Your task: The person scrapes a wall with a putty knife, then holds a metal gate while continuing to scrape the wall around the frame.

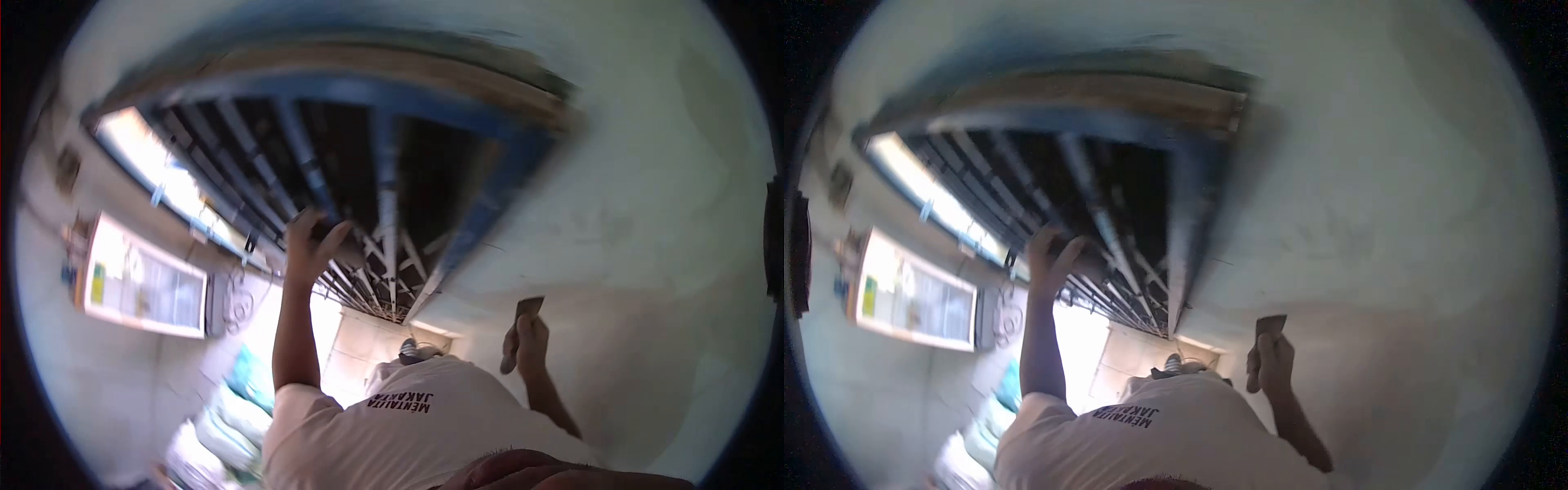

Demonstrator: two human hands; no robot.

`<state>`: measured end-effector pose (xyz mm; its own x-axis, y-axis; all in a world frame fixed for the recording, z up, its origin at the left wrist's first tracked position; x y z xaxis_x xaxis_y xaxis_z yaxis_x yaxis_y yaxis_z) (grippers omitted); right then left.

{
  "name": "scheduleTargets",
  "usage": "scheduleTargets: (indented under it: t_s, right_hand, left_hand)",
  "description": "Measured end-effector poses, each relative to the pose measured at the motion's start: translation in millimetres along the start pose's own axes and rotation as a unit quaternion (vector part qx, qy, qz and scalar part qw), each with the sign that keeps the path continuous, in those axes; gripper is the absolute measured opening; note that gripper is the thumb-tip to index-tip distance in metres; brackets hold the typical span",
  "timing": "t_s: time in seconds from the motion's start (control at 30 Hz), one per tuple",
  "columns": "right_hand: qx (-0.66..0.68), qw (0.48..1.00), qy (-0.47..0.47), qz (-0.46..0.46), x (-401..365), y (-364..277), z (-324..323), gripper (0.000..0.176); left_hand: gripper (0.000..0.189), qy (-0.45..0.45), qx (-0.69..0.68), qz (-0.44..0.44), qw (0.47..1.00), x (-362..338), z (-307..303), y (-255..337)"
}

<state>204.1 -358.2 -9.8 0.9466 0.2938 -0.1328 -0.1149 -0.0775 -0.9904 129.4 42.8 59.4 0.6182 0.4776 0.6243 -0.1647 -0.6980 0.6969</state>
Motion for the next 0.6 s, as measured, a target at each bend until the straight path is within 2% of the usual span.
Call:
scheduleTargets:
  t_s: [0.03,0.07,0.13,0.2,0.33,0.4,0.53,0.57,0.6]
  right_hand:
    - [-0.032,0.999,-0.034,0.020,1,3,8,0.024]
    - [-0.036,0.996,-0.083,0.025,1,2,15,0.023]
    - [-0.072,0.979,-0.183,0.044,5,6,27,0.020]
    - [-0.148,0.958,-0.236,0.064,5,-2,40,0.022]
    - [-0.178,0.916,-0.360,0.006,17,-13,68,0.009]
    - [-0.172,0.903,-0.394,-0.013,24,-12,86,0.012]
    - [-0.162,0.894,-0.417,-0.010,29,-19,119,0.024]
    - [-0.167,0.899,-0.405,-0.013,28,-21,127,0.031]
    - [-0.161,0.897,-0.411,-0.034,28,-25,134,0.030]
  left_hand:
    - [0.026,-0.001,0.043,0.022,0.999,4,-5,16]
    - [0.025,-0.036,-0.033,-0.072,0.996,2,-4,9]
    - [0.024,-0.045,-0.026,-0.055,0.997,2,-10,8]
    - [0.025,-0.052,-0.052,-0.048,0.996,2,-10,5]
    - [0.028,-0.027,-0.033,-0.028,0.999,1,-14,8]
    - [0.030,-0.034,-0.015,-0.036,0.999,1,-15,7]
    - [0.031,-0.052,-0.069,-0.100,0.991,-1,-12,0]
    - [0.032,-0.040,-0.077,-0.095,0.992,-1,-13,3]
    - [0.032,-0.034,-0.077,-0.088,0.993,-3,-15,5]
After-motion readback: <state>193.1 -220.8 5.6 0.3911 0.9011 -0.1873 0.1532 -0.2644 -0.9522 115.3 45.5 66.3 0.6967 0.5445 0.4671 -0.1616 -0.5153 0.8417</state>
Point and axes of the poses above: each hand's wrist, its own x-axis towards the middle knuckle, its own z-axis out of the palm, y = z × x, the point moved 4 cm from there along x, towards the middle knuckle, and after that the axes turned 1 degree about -x, right-handed, at the moved point
